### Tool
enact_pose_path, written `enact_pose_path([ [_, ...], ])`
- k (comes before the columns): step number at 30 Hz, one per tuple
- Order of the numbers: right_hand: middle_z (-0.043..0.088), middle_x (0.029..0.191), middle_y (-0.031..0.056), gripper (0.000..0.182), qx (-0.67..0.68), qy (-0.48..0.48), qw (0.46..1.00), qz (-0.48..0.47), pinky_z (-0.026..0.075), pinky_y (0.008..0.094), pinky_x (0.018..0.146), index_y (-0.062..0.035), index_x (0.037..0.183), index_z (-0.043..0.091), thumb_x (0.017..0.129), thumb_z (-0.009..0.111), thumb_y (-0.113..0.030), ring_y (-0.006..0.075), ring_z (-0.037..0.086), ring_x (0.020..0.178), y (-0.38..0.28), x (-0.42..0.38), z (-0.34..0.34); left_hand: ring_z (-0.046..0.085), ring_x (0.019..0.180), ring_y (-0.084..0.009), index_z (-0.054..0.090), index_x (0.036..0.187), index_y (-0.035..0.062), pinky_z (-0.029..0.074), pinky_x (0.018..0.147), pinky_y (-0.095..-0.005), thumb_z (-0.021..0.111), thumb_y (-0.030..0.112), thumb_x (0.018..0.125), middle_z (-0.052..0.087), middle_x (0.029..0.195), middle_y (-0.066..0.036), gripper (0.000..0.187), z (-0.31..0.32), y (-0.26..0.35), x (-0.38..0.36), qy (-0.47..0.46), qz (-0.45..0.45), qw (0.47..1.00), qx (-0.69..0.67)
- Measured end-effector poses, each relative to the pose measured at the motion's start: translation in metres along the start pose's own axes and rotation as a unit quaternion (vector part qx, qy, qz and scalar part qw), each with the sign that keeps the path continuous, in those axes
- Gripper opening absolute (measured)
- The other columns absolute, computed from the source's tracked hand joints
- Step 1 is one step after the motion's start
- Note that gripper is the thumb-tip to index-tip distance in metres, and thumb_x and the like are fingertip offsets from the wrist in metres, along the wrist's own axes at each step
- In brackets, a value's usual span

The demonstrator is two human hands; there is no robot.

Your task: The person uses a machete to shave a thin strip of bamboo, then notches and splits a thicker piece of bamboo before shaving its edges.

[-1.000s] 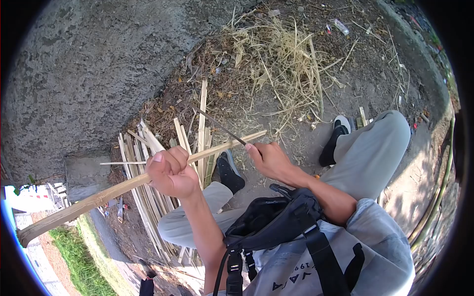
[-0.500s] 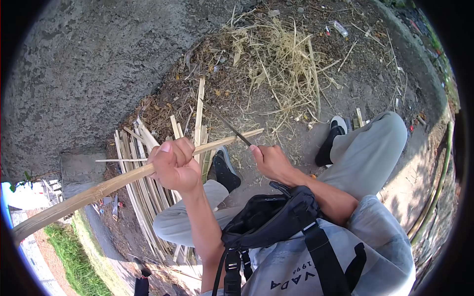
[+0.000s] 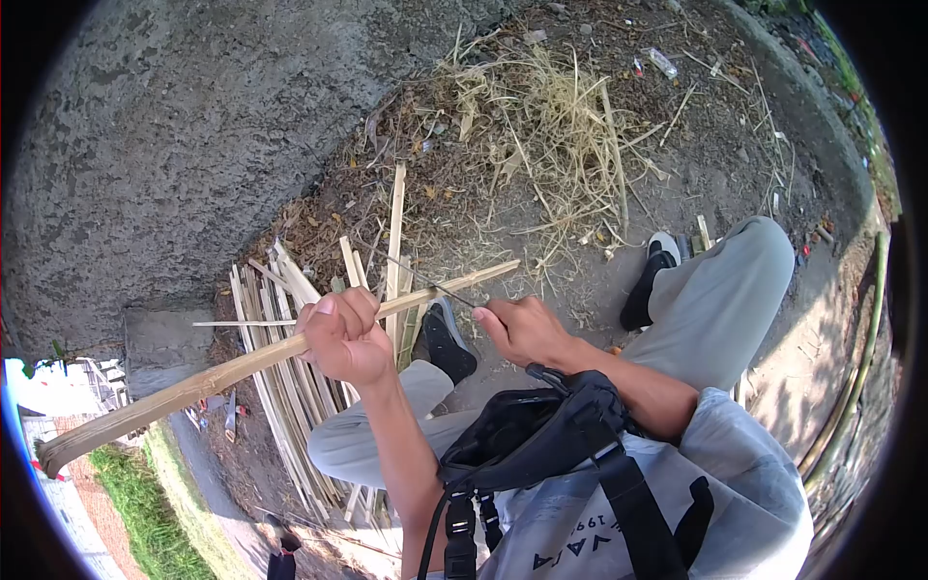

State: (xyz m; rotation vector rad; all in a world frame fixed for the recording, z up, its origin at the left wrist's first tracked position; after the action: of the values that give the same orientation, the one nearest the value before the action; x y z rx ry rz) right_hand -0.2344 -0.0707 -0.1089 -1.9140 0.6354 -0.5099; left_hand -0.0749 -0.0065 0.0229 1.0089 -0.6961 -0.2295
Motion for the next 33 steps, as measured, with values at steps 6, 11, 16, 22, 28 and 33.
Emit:
enact_pose_path([
  [6,0.052,0.052,0.0217,0.033,0.050,0.057,0.996,-0.056,0.044,0.0465,0.050,0.0015,0.079,0.059,0.099,0.050,-0.024,0.0417,0.056,0.051,0.005,-0.002,0.011,0.014,0.037,-0.0104,0.021,0.053,0.0157,0.015,0.041,-0.0300,0.047,0.012,0.086,0.019,0.043,0.001,0.042,0.013,0.000,-0.003,-0.029,-0.003,1.000,0.003],
  [11,0.050,0.052,0.0223,0.038,0.032,-0.001,0.991,0.129,0.043,0.0492,0.052,0.0023,0.076,0.060,0.099,0.048,-0.025,0.0434,0.053,0.048,0.043,0.003,0.010,0.015,0.035,-0.0098,0.021,0.053,0.0148,0.015,0.038,-0.0289,0.045,0.009,0.086,0.019,0.042,0.000,0.041,0.003,0.000,-0.001,-0.041,0.010,0.999,-0.027],
  [16,0.049,0.050,0.0236,0.047,0.033,0.025,0.998,0.036,0.042,0.0500,0.052,0.0036,0.069,0.058,0.100,0.046,-0.030,0.0440,0.052,0.048,0.013,0.009,0.010,0.015,0.035,-0.0096,0.020,0.052,0.0146,0.015,0.038,-0.0282,0.046,0.009,0.085,0.019,0.042,0.000,0.042,0.001,-0.001,-0.002,-0.041,0.001,0.999,-0.034],
  [22,0.053,0.057,0.0284,0.047,0.050,-0.025,0.987,0.151,0.045,0.0532,0.059,0.0047,0.073,0.061,0.100,0.045,-0.030,0.0485,0.054,0.056,0.045,0.008,0.016,0.015,0.035,-0.0101,0.021,0.052,0.0140,0.014,0.038,-0.0286,0.047,0.007,0.084,0.020,0.042,0.000,0.042,0.002,0.000,0.002,-0.058,0.003,0.997,-0.047],
  [28,0.055,0.061,0.0294,0.048,0.077,0.026,0.993,0.090,0.045,0.0542,0.061,0.0054,0.074,0.061,0.100,0.044,-0.031,0.0494,0.055,0.059,0.006,0.006,0.001,0.016,0.035,-0.0097,0.023,0.054,0.0135,0.015,0.038,-0.0287,0.047,0.008,0.084,0.023,0.042,-0.001,0.039,0.016,-0.003,-0.007,-0.127,0.002,0.991,-0.048],
  [33,0.057,0.066,0.0338,0.049,0.084,-0.022,0.980,0.180,0.048,0.0563,0.067,0.0054,0.080,0.065,0.100,0.043,-0.034,0.0537,0.055,0.063,0.052,0.005,0.022,0.014,0.035,-0.0092,0.021,0.051,0.0147,0.014,0.037,-0.0282,0.047,0.008,0.084,0.020,0.041,0.000,0.042,0.009,0.000,0.004,-0.104,0.002,0.992,-0.066],
])
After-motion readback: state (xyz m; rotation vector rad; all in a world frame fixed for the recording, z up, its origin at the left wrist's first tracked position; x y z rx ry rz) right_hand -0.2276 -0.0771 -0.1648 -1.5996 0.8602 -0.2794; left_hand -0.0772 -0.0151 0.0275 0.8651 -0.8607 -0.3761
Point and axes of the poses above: each hand's wrist, its own x-axis towards the middle knuckle, its own z-axis out of the palm, y = z × x, the point moved 1 cm from there along x, towards the middle knuckle
